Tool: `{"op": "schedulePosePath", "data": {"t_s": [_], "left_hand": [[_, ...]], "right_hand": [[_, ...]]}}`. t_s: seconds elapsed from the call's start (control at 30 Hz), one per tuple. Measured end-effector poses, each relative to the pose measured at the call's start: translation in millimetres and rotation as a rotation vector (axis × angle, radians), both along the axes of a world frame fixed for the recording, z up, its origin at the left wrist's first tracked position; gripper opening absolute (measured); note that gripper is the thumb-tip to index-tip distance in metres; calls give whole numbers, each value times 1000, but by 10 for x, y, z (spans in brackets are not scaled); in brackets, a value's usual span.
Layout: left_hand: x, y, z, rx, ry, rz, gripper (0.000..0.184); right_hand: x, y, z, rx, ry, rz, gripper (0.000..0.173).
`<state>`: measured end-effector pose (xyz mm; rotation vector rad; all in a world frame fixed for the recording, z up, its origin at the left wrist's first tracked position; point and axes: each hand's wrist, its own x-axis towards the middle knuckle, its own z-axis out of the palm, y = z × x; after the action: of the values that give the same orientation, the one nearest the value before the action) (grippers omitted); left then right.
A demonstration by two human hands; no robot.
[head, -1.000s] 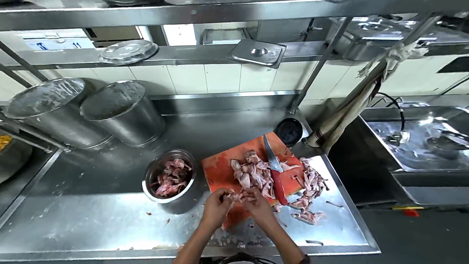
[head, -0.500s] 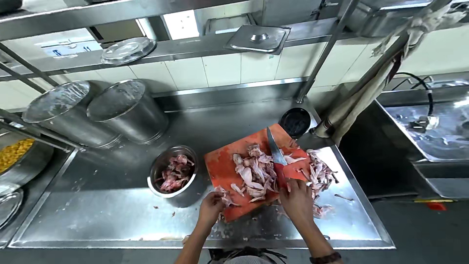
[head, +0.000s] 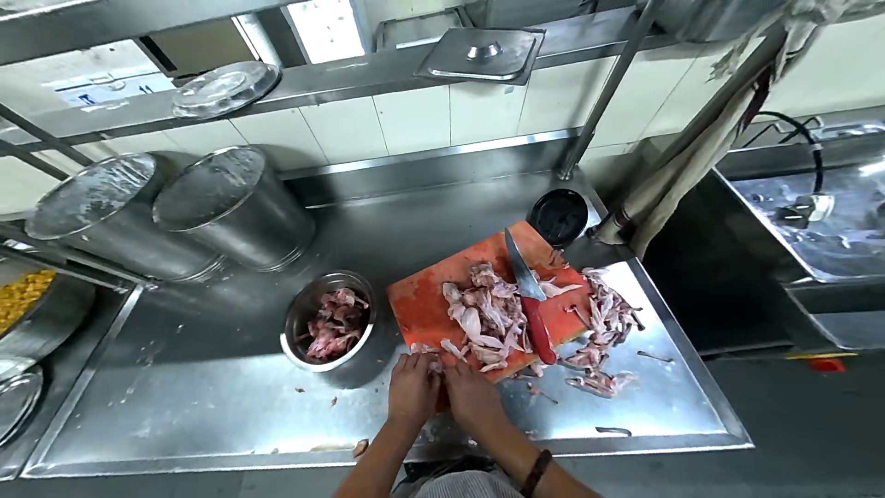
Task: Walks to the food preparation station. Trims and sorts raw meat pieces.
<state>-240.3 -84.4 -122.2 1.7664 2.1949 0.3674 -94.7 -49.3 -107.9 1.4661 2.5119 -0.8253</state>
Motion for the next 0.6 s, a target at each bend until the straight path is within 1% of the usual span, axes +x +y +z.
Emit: {"op": "schedulePosePath", "data": {"t_s": [0.07, 0.1, 0.27, 0.33, 0.43, 0.5, 0.6], "left_hand": [[-18, 56, 1, -61, 6, -20, 34], [-27, 77, 3, -81, -3, -28, 35], [-93, 131, -13, -117, -79, -75, 35], [-155, 113, 56, -148, -144, -117, 35], [-205, -2, 243, -102, -273, -215, 32], [-244, -90, 417, -35, -375, -297, 28], [-341, -155, 750, 0, -532, -488, 28]], "right_hand": [[19, -59, -14, 32, 6, -38, 38], [15, -76, 13, 12, 1, -56, 40], [-56, 1, 184, -68, -75, -50, 36], [-31, 36, 368, -109, -116, -14, 35], [106, 145, 743, -217, -151, 77, 31], [248, 259, 949, -290, -84, 157, 28], [477, 408, 1143, -367, 151, 302, 33]]}}
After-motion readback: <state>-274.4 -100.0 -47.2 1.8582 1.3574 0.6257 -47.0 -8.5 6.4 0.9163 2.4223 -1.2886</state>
